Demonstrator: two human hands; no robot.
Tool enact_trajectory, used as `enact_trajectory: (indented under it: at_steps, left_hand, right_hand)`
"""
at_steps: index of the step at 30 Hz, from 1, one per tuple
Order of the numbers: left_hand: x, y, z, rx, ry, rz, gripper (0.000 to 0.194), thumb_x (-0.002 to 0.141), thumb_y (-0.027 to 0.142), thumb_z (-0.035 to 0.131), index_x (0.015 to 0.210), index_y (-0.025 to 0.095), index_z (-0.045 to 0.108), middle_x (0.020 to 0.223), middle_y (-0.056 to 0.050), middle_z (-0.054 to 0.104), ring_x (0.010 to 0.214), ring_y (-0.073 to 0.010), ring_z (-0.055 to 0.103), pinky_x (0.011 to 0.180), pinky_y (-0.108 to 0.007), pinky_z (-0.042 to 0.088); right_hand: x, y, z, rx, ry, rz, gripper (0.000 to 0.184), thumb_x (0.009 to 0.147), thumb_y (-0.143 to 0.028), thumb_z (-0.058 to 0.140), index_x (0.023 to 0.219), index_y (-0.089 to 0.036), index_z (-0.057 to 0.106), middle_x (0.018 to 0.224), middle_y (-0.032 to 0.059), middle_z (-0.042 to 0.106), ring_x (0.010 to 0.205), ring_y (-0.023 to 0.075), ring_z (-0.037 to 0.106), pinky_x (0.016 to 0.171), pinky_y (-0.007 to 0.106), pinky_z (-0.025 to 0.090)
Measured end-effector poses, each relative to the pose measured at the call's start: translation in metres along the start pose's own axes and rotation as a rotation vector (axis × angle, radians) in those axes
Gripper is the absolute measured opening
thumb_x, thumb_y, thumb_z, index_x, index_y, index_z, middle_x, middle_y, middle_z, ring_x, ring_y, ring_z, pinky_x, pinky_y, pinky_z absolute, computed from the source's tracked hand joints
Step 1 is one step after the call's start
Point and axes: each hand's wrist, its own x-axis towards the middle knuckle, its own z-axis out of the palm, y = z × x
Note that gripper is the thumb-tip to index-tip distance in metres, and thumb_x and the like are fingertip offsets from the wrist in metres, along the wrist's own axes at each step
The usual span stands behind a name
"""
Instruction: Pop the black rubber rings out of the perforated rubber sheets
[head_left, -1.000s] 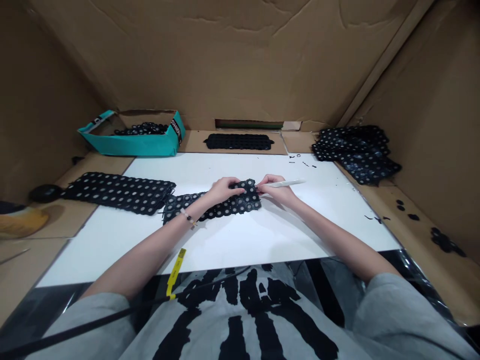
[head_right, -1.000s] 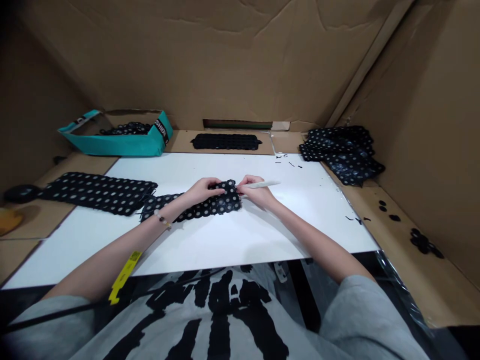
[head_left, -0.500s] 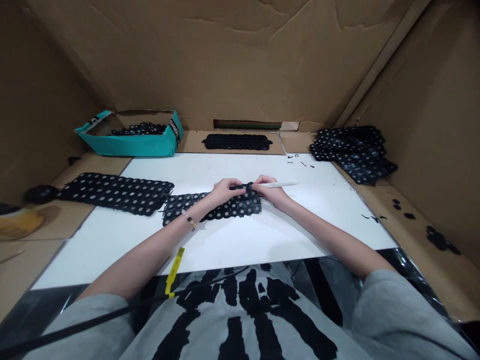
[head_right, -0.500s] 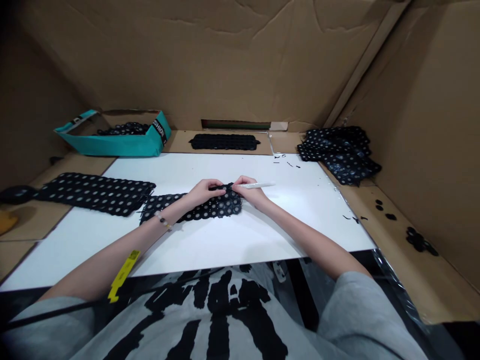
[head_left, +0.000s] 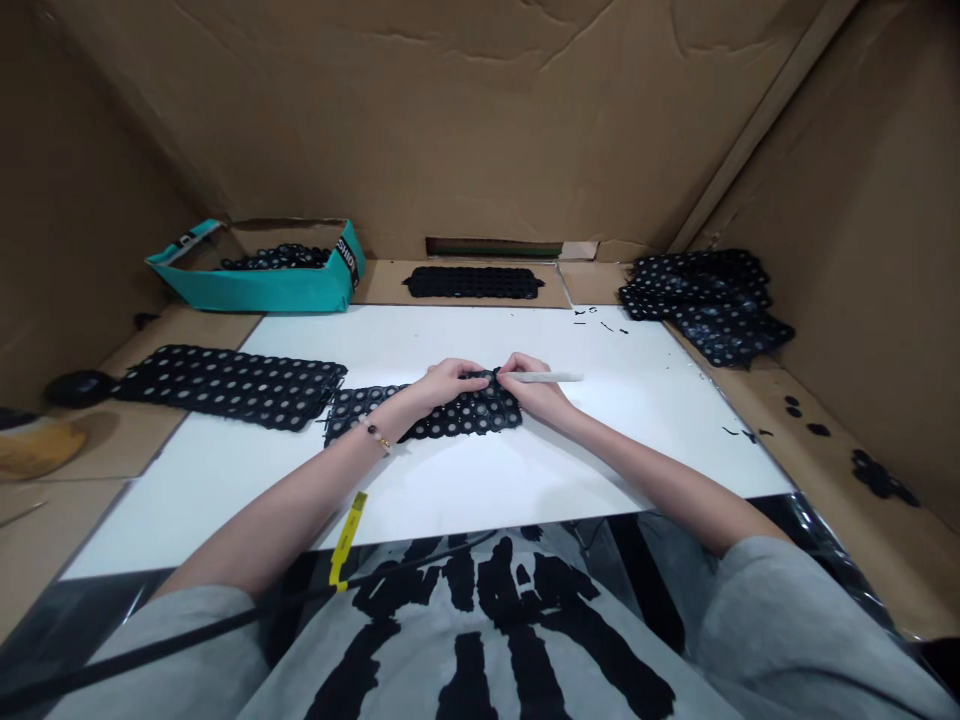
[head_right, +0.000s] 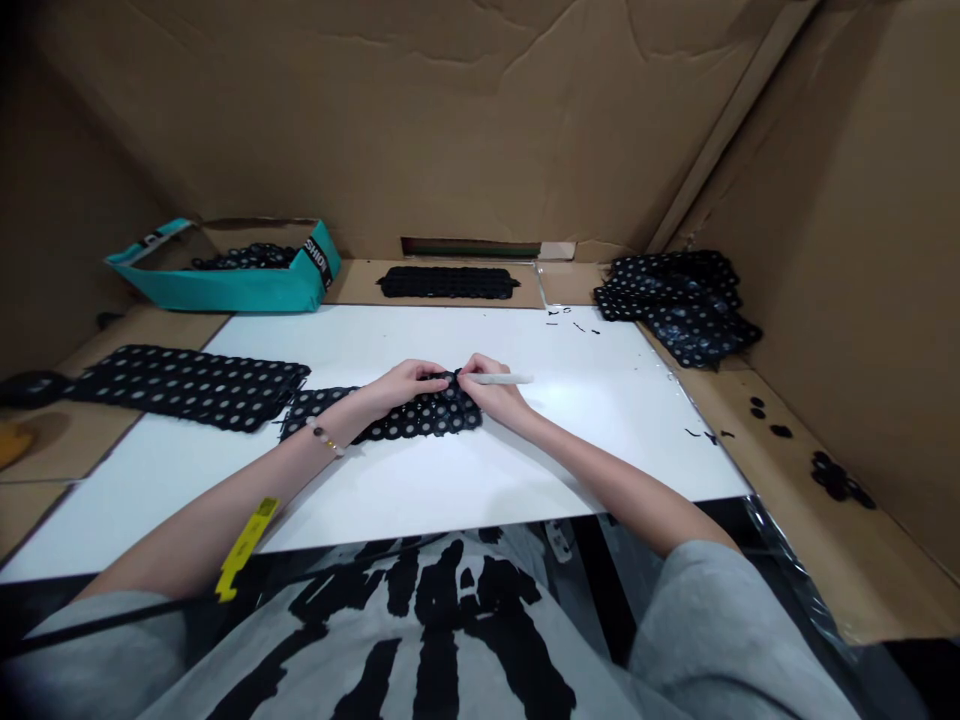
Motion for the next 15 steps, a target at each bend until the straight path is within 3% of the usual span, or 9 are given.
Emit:
enact_trajectory:
  at_steps: [6,12,15]
  left_hand:
    - [0.002,-0.001,-0.004,-0.004,-0.052,0.063,0.036,0.076,0.052,0.065,0.089,0.020,0.074,0.089,-0.004,0.074,0.092,-0.0258,0.063,0.084,-0.032,0.044]
    - [0.003,-0.001,0.003,0.185,0.009,0.047,0.043,0.064,0.050,0.077,0.097,0.023,0.069,0.104,-0.002,0.072,0.104,-0.0275,0.062,0.094,-0.036,0.042]
    - [0.006,-0.007,0.009,0.168,0.063,0.042,0.042,0.064,0.046,0.078,0.098,0.022,0.069,0.102,-0.003,0.073,0.105,-0.0277,0.063,0.097,-0.038,0.042]
  right_hand:
    - [-0.001,0.002,0.001,-0.004,0.014,-0.025,0.012,0.076,-0.032,0.058,0.071,-0.020,0.059,0.071,-0.0017,0.062,0.070,0.0151,0.054,0.063,0.026,0.038]
    - [0.005,0.009,-0.004,0.241,-0.015,0.122,0.012,0.069,-0.029,0.064,0.066,-0.020,0.058,0.064,-0.0031,0.057,0.062,0.0128,0.049,0.059,0.025,0.037]
    - [0.004,0.005,-0.010,0.242,-0.113,0.158,0.008,0.067,-0.025,0.064,0.064,-0.019,0.059,0.063,-0.0030,0.057,0.062,0.0122,0.048,0.059,0.025,0.036]
